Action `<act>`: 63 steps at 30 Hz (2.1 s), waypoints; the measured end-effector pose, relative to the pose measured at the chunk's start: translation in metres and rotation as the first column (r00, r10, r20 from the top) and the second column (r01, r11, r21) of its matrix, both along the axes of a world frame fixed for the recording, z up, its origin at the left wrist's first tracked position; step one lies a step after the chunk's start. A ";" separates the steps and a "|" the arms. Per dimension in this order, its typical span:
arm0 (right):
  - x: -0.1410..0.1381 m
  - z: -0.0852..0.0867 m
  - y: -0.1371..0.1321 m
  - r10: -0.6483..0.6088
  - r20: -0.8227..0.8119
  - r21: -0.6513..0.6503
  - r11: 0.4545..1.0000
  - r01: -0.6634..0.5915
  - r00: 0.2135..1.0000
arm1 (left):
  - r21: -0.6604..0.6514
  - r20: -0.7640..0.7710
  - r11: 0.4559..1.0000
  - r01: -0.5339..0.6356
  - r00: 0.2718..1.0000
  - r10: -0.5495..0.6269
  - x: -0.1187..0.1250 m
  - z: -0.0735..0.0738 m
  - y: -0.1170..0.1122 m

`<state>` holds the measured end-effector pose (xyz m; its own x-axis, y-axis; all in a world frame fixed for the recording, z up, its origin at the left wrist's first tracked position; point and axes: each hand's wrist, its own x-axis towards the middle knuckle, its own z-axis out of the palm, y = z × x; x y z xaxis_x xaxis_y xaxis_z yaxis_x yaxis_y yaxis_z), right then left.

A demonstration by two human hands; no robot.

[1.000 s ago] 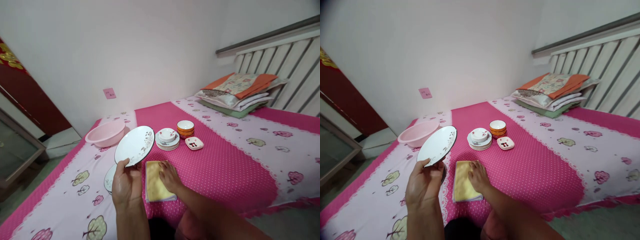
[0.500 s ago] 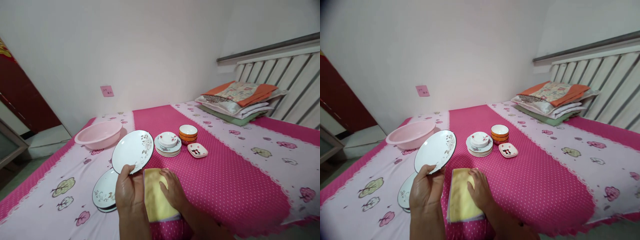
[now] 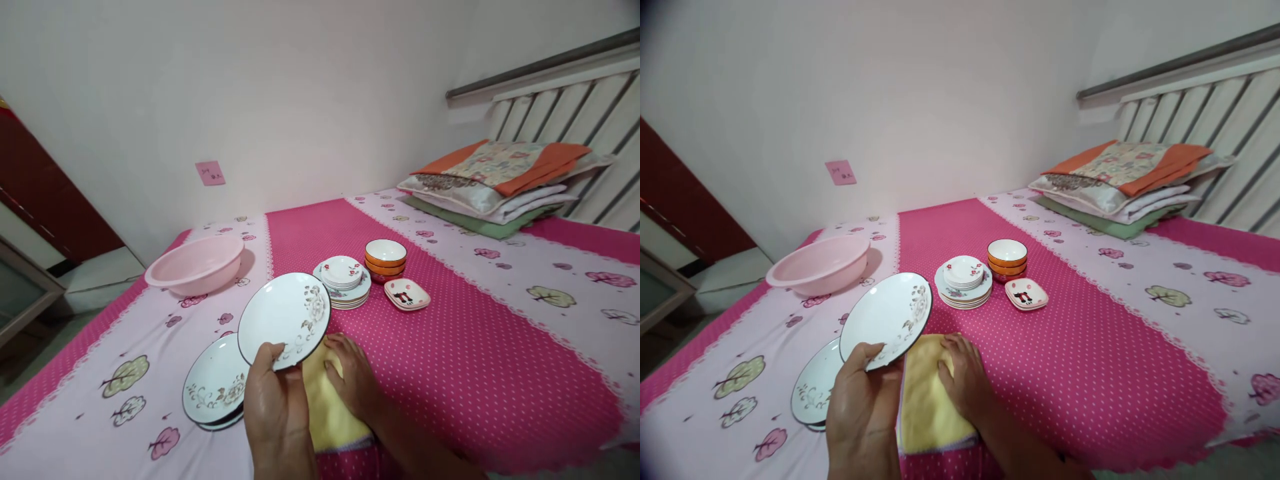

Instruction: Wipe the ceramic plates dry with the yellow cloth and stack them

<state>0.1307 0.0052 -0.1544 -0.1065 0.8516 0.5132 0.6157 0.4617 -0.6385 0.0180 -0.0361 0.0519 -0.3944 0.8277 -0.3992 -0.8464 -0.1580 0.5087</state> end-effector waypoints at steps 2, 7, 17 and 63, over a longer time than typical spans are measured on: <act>0.000 0.000 0.000 0.012 0.002 -0.009 1.000 -0.012 1.000 | -0.033 -0.018 0.999 -0.019 1.000 0.019 -0.003 -0.006 -0.005; 0.001 -0.005 0.007 -0.015 -0.029 -0.036 0.999 0.014 0.999 | -0.080 -0.060 0.994 -0.072 0.996 0.067 -0.015 -0.019 0.004; 0.033 0.026 0.005 -0.191 -0.692 -0.566 0.743 -0.358 0.696 | 0.081 0.025 0.996 -0.021 1.000 0.019 -0.039 -0.046 0.028; -0.027 0.145 0.016 0.240 -0.167 -0.049 0.967 -0.251 0.956 | 0.143 0.169 0.954 0.264 0.943 -0.286 0.012 -0.078 0.042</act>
